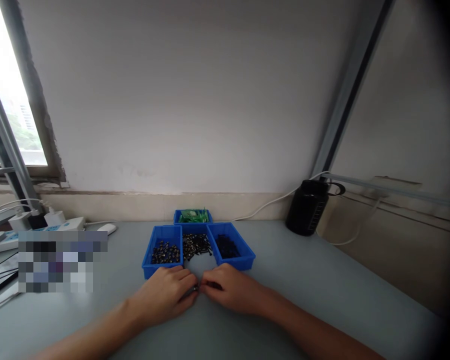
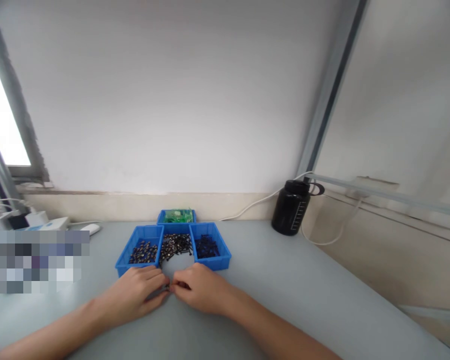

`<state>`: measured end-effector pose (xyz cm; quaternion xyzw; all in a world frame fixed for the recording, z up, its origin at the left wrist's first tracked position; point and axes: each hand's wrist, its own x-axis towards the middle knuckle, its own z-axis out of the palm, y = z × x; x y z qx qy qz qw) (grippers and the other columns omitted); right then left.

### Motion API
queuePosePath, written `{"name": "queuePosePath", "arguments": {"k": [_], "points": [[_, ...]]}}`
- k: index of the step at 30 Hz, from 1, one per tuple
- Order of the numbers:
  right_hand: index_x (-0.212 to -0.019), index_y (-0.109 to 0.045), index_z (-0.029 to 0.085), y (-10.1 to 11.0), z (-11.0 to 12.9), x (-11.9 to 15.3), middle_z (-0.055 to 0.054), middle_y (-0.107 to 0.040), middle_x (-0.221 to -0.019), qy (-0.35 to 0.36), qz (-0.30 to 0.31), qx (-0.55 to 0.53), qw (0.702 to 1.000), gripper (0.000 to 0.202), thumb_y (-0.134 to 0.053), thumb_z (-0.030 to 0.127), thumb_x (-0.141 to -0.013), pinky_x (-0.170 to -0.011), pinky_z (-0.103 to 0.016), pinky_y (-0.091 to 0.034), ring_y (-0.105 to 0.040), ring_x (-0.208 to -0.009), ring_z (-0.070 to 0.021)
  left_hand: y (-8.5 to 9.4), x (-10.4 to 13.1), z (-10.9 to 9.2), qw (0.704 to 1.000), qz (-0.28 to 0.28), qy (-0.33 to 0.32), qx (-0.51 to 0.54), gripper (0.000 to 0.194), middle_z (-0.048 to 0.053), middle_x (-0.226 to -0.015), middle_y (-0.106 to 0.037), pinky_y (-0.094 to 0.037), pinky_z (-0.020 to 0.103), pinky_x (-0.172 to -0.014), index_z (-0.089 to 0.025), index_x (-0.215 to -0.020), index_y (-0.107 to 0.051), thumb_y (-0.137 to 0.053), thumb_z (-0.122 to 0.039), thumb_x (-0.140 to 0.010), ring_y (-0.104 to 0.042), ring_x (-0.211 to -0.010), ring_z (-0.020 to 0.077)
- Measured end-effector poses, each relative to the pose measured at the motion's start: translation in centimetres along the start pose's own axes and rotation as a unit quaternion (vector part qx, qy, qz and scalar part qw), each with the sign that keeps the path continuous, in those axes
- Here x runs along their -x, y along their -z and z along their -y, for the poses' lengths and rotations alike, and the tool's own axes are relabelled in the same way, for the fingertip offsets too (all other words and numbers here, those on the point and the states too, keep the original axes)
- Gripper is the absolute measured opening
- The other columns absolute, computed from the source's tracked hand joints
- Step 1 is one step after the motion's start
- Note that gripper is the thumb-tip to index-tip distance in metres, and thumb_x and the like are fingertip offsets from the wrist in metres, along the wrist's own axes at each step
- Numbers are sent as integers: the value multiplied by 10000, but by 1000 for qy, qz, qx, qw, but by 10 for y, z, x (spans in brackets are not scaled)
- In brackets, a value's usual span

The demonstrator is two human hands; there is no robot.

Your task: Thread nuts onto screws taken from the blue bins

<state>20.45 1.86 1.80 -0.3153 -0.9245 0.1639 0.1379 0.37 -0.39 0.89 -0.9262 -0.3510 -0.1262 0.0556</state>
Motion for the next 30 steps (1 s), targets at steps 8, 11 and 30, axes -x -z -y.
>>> {"name": "queuePosePath", "arguments": {"k": [8,11,30], "points": [[-731,-620,144,-2,-2,-1,-24,-647,-705,14,18,6,1000,147,-512,185,-822,-604,-201,-374,-576,-672,-139,-1,2,0,1000,-7,-4,1,118,4,-768,-610,-403,256,-591,-185,-824,-525,-450,-250,-889,-567,-709,168],[-699,-610,144,-5,-3,-1,-20,-644,-695,28,23,17,999,144,-511,143,-803,-613,-205,-376,-571,-666,-138,-1,2,-1,1000,-10,-13,5,139,8,-766,-610,-399,249,-589,-183,-816,-527,-441,-256,-897,-565,-704,165],[-738,-603,156,2,3,1,-16,-625,-707,43,7,71,997,153,-507,208,-845,-611,-212,-354,-561,-681,-137,0,0,-1,1000,25,-4,5,137,-6,-755,-618,-399,241,-568,-188,-789,-514,-441,-238,-893,-585,-678,159]]}}
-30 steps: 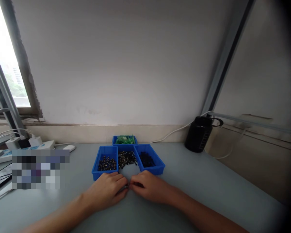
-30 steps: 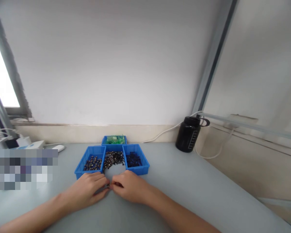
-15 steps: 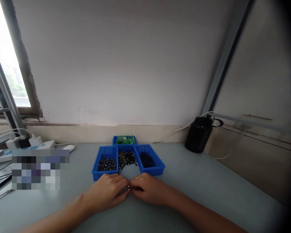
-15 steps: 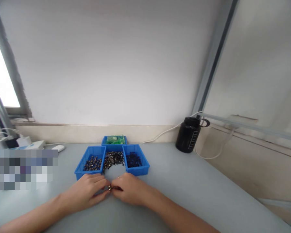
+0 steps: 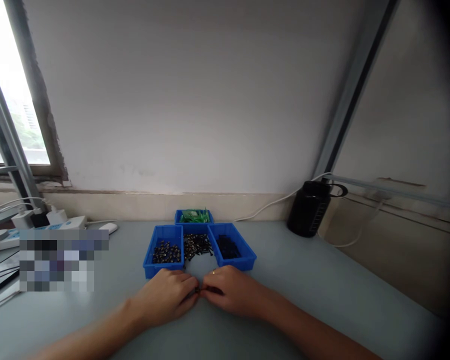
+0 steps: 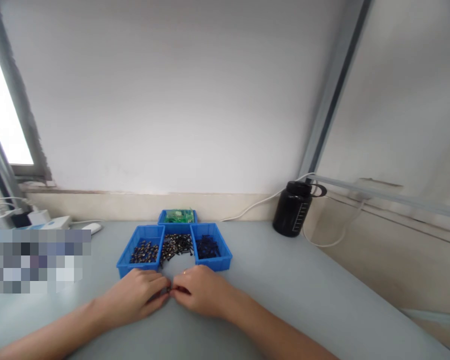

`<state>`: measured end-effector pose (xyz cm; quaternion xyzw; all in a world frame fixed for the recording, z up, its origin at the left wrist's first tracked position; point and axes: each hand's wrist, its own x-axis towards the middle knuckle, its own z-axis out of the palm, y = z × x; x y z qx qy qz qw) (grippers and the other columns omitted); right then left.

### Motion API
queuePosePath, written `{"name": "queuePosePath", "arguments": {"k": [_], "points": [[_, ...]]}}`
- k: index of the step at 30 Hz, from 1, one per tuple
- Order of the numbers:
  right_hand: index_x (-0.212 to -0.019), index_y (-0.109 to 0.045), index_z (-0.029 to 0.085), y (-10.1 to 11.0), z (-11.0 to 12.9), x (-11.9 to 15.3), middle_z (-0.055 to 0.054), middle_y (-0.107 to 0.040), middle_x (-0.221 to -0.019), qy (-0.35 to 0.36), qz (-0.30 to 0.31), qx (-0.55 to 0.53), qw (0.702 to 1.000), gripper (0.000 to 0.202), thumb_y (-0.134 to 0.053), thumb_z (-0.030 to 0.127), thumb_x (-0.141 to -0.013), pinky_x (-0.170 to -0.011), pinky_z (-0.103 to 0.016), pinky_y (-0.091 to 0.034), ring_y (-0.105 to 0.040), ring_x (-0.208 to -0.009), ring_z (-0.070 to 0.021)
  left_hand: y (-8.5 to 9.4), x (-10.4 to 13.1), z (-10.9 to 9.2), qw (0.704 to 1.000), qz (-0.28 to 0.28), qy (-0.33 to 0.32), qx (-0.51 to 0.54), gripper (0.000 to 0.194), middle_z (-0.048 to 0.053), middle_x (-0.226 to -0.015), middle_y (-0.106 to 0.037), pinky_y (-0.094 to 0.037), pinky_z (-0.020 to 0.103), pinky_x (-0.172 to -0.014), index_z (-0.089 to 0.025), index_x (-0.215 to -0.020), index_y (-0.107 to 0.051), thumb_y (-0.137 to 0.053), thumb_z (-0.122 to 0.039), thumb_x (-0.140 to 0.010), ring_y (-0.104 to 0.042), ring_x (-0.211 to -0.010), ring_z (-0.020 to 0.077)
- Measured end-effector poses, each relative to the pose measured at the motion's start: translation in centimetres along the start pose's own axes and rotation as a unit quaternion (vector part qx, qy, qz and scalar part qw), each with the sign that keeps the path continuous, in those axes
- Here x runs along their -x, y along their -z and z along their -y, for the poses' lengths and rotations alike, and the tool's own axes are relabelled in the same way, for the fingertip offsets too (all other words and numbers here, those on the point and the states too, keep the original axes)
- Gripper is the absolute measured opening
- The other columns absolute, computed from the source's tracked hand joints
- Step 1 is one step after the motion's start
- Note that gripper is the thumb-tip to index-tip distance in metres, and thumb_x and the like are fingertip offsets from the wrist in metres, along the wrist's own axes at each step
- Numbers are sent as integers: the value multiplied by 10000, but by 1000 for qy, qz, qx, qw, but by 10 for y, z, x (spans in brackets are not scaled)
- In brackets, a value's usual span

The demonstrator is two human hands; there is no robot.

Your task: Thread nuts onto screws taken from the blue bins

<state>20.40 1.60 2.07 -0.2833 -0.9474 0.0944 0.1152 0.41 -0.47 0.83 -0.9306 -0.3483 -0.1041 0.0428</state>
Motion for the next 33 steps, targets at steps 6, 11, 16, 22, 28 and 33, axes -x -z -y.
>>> {"name": "queuePosePath", "arguments": {"k": [6,11,16,22,28,33], "points": [[-744,-592,162,-3,1,1,-14,-620,-712,20,0,10,1000,141,-499,206,-840,-606,-212,-344,-561,-681,-137,-3,0,-1,1000,8,-10,2,146,-9,-760,-624,-408,236,-580,-191,-780,-512,-436,-244,-894,-591,-686,157],[-741,-591,162,-4,0,1,-21,-627,-722,7,8,22,1000,154,-487,213,-842,-608,-220,-344,-564,-690,-146,-1,0,-1,1000,9,-3,8,149,-7,-755,-623,-404,232,-572,-190,-779,-514,-433,-245,-893,-591,-671,154],[-753,-602,151,-4,-1,0,-38,-643,-758,-6,25,30,999,153,-486,209,-835,-610,-228,-357,-575,-708,-157,1,1,-1,1000,2,8,9,124,-2,-754,-619,-403,234,-571,-190,-818,-516,-432,-250,-888,-594,-668,157],[-752,-608,149,-6,-1,0,-32,-646,-757,10,20,18,1000,133,-500,175,-823,-616,-230,-367,-569,-693,-151,1,0,-2,1000,-18,-9,18,146,-4,-744,-612,-405,238,-569,-190,-828,-518,-417,-264,-903,-592,-666,151],[-734,-599,152,-4,0,-1,-27,-642,-744,14,23,15,1000,131,-510,177,-826,-610,-228,-370,-569,-689,-150,2,0,-2,999,-24,-18,20,187,-4,-744,-616,-409,240,-572,-188,-847,-531,-405,-301,-927,-592,-665,152],[-735,-592,151,-1,-1,0,-24,-636,-737,10,14,29,999,136,-506,187,-834,-596,-225,-361,-569,-681,-146,2,1,-1,1000,-20,-10,15,169,-3,-754,-616,-420,245,-590,-194,-867,-521,-394,-285,-930,-594,-677,157]]}}
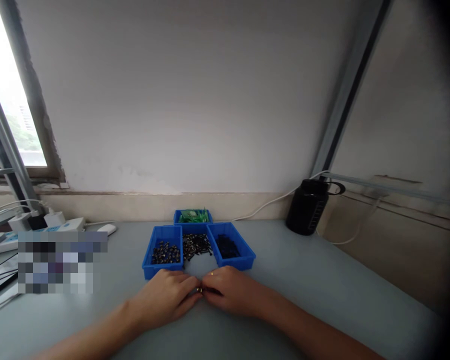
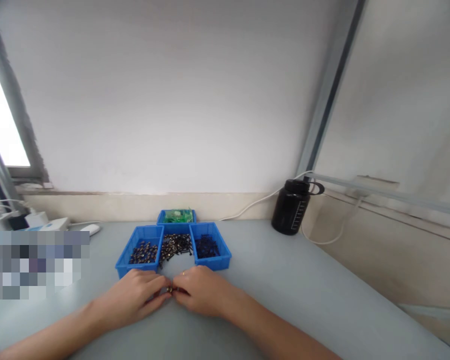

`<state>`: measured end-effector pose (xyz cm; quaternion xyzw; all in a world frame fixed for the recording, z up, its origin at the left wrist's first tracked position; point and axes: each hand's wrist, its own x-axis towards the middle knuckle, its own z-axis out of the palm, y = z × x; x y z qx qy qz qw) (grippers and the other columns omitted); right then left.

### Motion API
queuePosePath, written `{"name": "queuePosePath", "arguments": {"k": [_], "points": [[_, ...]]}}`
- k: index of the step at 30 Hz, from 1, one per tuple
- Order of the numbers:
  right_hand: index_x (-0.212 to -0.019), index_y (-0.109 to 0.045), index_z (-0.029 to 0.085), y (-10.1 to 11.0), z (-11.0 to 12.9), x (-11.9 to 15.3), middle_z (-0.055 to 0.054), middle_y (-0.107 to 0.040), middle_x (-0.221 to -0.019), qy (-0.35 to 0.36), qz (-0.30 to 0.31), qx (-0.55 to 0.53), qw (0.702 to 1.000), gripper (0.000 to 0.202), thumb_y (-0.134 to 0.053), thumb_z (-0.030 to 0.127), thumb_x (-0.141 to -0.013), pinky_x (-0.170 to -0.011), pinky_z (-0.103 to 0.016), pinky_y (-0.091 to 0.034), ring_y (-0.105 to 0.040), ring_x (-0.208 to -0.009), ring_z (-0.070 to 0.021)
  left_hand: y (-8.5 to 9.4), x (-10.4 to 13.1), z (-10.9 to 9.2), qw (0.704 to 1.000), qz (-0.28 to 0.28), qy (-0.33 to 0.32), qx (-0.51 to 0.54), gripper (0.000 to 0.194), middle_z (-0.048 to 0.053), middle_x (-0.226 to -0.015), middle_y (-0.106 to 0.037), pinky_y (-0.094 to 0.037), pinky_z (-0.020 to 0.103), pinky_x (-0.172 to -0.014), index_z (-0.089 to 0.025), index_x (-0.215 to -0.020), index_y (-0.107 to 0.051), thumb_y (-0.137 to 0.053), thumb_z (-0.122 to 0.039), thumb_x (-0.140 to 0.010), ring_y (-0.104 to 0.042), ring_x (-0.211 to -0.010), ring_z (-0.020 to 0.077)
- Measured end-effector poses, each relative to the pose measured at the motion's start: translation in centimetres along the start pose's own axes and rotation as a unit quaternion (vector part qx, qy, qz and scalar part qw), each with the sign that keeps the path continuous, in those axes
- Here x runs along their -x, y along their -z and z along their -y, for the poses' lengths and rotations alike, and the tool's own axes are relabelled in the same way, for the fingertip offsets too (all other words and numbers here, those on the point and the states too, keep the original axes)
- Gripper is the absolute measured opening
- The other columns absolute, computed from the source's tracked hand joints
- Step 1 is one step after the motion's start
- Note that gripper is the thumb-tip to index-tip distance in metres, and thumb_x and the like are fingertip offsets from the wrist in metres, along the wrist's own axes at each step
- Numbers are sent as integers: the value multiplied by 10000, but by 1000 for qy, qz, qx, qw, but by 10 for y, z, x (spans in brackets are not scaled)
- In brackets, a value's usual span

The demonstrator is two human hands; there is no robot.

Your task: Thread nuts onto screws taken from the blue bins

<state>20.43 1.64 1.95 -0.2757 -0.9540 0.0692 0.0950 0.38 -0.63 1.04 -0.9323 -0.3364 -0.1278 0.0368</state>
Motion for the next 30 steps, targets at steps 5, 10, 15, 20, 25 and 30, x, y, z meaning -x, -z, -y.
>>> {"name": "queuePosePath", "arguments": {"k": [5,10,15,20,25,30], "points": [[-742,-596,159,0,-2,1,-20,-631,-725,3,-8,25,1000,184,-478,228,-865,-589,-235,-346,-565,-677,-148,-1,0,1,1000,5,5,-12,138,-6,-752,-613,-420,241,-583,-194,-840,-504,-408,-260,-915,-593,-669,156],[-746,-600,162,1,-1,2,-20,-629,-727,6,1,22,1000,177,-480,222,-860,-601,-231,-345,-566,-693,-149,-2,0,0,1000,5,0,-9,143,-6,-729,-610,-416,234,-563,-189,-814,-509,-415,-244,-906,-599,-648,150],[-762,-600,162,0,1,2,-19,-629,-738,17,2,8,1000,195,-463,238,-878,-619,-223,-350,-567,-702,-144,-4,1,0,1000,17,-13,-11,128,-11,-723,-611,-414,234,-551,-188,-785,-500,-435,-225,-888,-603,-644,149],[-752,-600,166,1,3,1,-17,-627,-730,-3,1,19,1000,200,-471,254,-876,-610,-229,-343,-568,-702,-149,-4,2,0,1000,12,-11,-5,153,-11,-724,-615,-422,238,-557,-187,-779,-507,-423,-241,-895,-610,-648,147],[-818,-591,178,6,4,2,-10,-645,-759,-37,-12,3,999,143,-484,261,-865,-580,-231,-329,-573,-688,-149,-2,1,-1,1000,13,2,-9,145,-11,-728,-621,-423,239,-559,-186,-798,-523,-425,-246,-886,-609,-642,150],[-817,-583,173,4,3,2,-29,-654,-782,-41,7,4,999,127,-481,237,-857,-579,-234,-334,-579,-701,-162,-2,0,-1,1000,5,17,-11,137,-2,-726,-617,-426,246,-573,-187,-808,-524,-425,-245,-884,-604,-658,161]]}}
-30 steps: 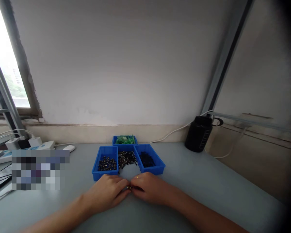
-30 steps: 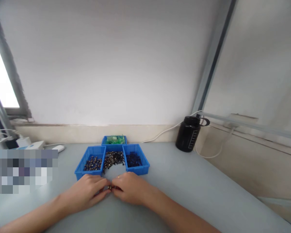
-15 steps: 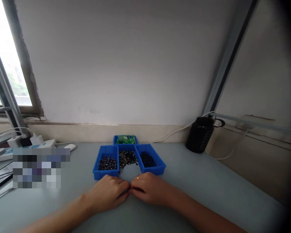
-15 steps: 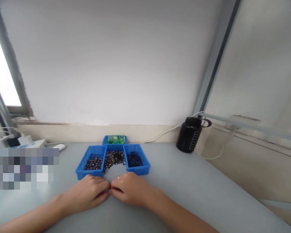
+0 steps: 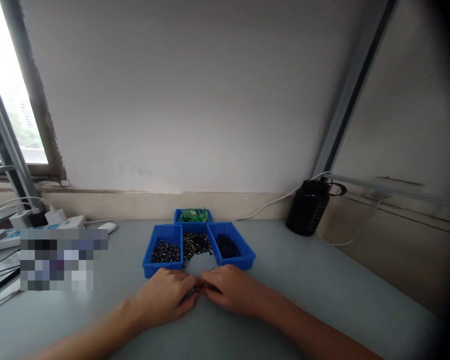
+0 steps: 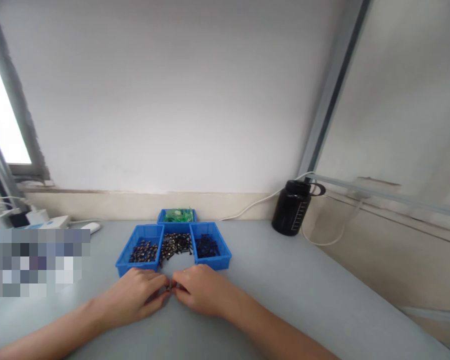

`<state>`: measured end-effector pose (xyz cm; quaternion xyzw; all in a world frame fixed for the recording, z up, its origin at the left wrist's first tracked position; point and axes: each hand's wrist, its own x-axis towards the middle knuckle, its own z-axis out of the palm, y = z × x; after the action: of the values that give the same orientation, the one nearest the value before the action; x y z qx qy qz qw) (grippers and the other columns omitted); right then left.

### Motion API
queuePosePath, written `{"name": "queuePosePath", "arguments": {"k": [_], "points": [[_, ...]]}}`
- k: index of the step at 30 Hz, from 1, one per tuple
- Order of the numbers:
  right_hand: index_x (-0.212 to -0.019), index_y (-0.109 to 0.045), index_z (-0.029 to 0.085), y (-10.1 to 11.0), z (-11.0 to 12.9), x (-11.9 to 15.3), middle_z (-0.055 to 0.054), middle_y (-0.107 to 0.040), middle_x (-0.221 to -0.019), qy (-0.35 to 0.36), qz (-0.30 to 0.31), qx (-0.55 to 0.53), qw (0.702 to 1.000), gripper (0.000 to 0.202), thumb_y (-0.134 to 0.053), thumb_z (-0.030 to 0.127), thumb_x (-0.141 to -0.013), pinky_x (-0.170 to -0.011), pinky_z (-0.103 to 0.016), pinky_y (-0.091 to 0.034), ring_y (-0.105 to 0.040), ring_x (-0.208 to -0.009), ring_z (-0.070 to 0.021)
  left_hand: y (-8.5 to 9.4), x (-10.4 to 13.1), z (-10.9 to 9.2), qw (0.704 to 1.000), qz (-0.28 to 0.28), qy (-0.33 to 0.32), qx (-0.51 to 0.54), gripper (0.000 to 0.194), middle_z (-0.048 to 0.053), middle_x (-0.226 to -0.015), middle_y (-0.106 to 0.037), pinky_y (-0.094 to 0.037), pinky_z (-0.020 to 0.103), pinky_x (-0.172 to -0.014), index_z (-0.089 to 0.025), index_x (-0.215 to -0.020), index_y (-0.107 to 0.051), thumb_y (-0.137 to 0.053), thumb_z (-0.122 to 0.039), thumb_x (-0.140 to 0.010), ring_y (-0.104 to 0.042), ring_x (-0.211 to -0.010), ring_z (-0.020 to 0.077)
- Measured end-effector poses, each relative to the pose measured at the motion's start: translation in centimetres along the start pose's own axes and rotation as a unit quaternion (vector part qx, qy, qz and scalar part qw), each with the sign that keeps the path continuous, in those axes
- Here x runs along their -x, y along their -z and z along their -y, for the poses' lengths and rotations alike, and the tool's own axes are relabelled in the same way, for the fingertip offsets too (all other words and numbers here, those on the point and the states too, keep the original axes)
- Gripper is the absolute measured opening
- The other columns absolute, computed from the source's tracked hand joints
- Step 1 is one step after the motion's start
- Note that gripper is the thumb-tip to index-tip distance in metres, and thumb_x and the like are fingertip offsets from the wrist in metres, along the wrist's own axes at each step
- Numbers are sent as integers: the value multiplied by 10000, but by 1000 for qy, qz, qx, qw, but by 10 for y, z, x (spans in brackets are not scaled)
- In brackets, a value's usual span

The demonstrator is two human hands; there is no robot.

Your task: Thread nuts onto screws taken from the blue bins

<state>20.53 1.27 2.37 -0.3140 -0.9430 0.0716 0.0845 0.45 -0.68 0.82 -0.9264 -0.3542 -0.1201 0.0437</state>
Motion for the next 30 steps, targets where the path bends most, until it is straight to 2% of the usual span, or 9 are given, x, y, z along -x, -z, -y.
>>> {"name": "queuePosePath", "arguments": {"k": [7,16,25,30], "points": [[-816,-582,167,-6,-1,-2,-36,-652,-789,1,8,-29,1000,113,-487,221,-846,-605,-227,-368,-585,-714,-165,0,1,-1,1000,-8,6,9,136,4,-718,-609,-425,245,-571,-187,-808,-524,-427,-251,-878,-591,-652,160],[-809,-555,161,-2,3,-1,-37,-634,-753,-8,7,-67,998,106,-461,195,-844,-563,-211,-353,-572,-671,-152,-2,2,1,999,-43,8,26,165,4,-722,-613,-416,250,-571,-183,-798,-516,-449,-302,-891,-585,-650,159],[-849,-512,175,-1,5,0,-7,-567,-657,-21,-8,-41,999,144,-380,216,-889,-482,-213,-281,-493,-551,-127,-2,3,2,996,-81,7,42,151,10,-755,-612,-433,261,-604,-186,-848,-527,-435,-296,-896,-590,-693,166],[-845,-496,171,-4,4,1,-21,-593,-679,-13,-4,-22,1000,126,-386,221,-883,-486,-220,-285,-517,-566,-139,-2,3,2,995,-83,12,44,142,6,-756,-610,-438,266,-607,-184,-861,-527,-438,-288,-897,-590,-691,167]]}}
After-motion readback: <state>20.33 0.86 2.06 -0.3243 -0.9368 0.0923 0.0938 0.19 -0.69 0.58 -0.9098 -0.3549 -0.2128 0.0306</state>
